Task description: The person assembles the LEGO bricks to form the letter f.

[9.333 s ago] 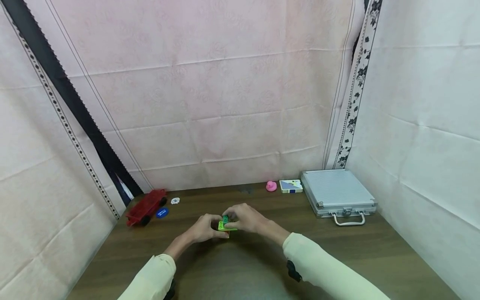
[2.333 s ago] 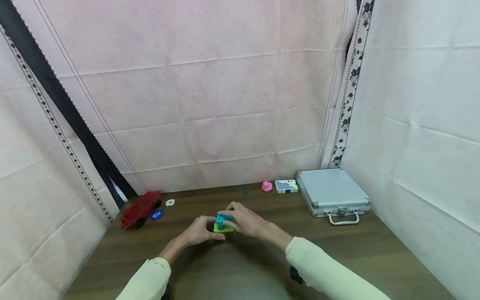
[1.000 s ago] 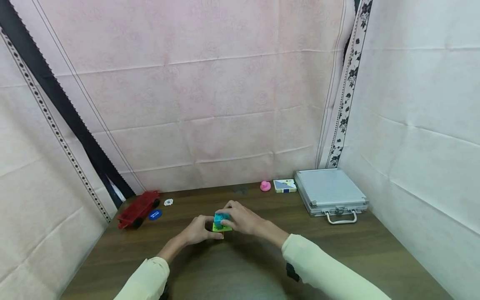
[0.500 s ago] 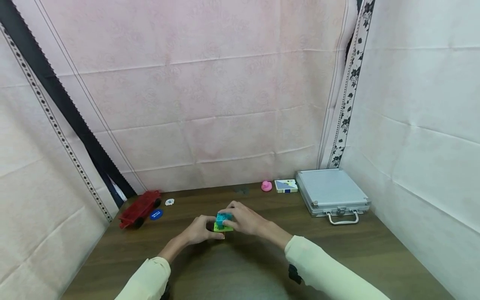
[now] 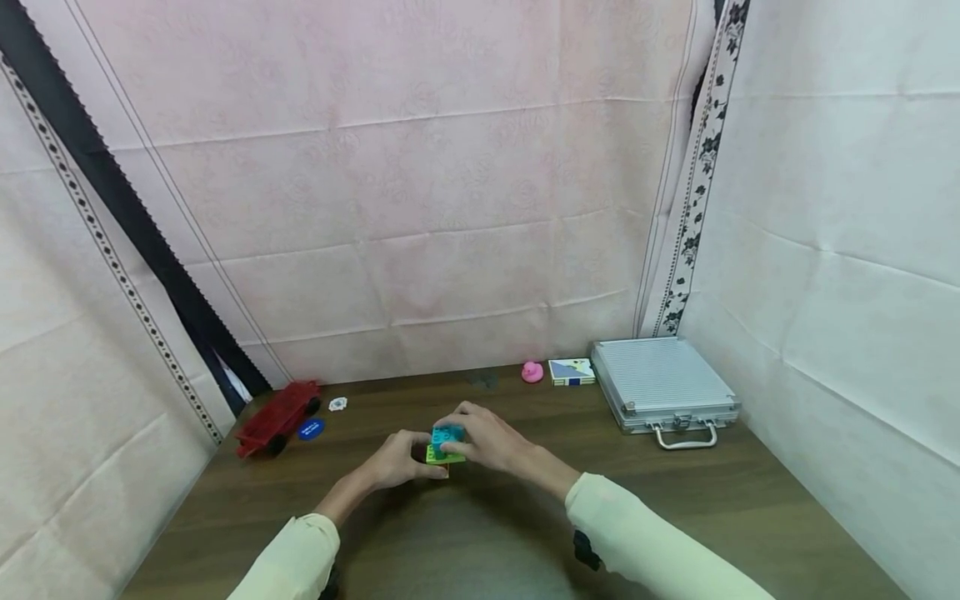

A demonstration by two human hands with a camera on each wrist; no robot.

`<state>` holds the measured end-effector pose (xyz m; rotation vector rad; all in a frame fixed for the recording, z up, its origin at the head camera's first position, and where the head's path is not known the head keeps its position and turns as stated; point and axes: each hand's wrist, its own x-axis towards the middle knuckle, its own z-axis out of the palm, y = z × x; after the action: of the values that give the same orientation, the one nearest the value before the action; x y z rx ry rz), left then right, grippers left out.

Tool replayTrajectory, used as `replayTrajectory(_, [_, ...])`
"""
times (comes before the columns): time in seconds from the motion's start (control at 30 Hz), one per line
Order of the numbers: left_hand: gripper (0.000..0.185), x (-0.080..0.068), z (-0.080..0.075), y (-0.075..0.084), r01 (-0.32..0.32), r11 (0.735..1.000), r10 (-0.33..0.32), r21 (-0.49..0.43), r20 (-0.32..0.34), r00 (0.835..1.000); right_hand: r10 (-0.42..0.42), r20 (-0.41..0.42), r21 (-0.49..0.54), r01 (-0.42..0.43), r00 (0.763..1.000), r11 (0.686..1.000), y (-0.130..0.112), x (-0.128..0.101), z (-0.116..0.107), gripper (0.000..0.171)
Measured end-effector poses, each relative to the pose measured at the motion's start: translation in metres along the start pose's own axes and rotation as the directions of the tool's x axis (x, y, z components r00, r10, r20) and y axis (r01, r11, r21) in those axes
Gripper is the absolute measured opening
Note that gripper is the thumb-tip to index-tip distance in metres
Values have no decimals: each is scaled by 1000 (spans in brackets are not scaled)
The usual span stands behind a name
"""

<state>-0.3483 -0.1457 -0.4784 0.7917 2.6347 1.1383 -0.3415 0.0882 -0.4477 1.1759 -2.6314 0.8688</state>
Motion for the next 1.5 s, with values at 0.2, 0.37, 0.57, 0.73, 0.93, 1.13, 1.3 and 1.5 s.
replayTrajectory(0.2, [37, 0, -3, -1, 12, 1000, -12, 5, 1, 1000, -16, 3, -4, 16, 1000, 1000, 3, 2, 3, 38])
replayTrajectory(0.37, [39, -1, -5, -2, 15, 1000, -15, 5, 5, 1000, -30, 9, -33, 30, 1000, 999, 2, 3, 4, 39])
replayTrajectory(0.57, [36, -3, -2, -6, 16, 1000, -16, 0, 4, 1000, -12, 10, -46, 12, 1000, 999, 0, 2, 8, 39])
replayTrajectory(0.73, [32, -1, 0, -7, -6, 1000, 6, 4, -9, 1000, -1, -17, -25, 1, 1000, 1000, 2, -1, 10, 39])
replayTrajectory(0.93, [35, -1, 1, -4, -13, 1000, 13, 15, -17, 1000, 4, -30, 21, -3, 1000, 1000, 7, -7, 9, 50])
replayTrajectory(1.13, [35, -1, 2, -3, -41, 998, 43, 42, -34, 999, 36, -11, 160, -34, 999, 987, 11, -15, 8, 51])
replayTrajectory(1.3, [39, -3, 4, 1, -36, 999, 37, 37, -28, 999, 26, 11, 277, -28, 1000, 961, 19, -17, 8, 45])
replayTrajectory(1.5, [57, -4, 9, 6, -60, 998, 60, 3, -69, 996, 27, -42, 278, -14, 999, 960, 31, -17, 8, 38])
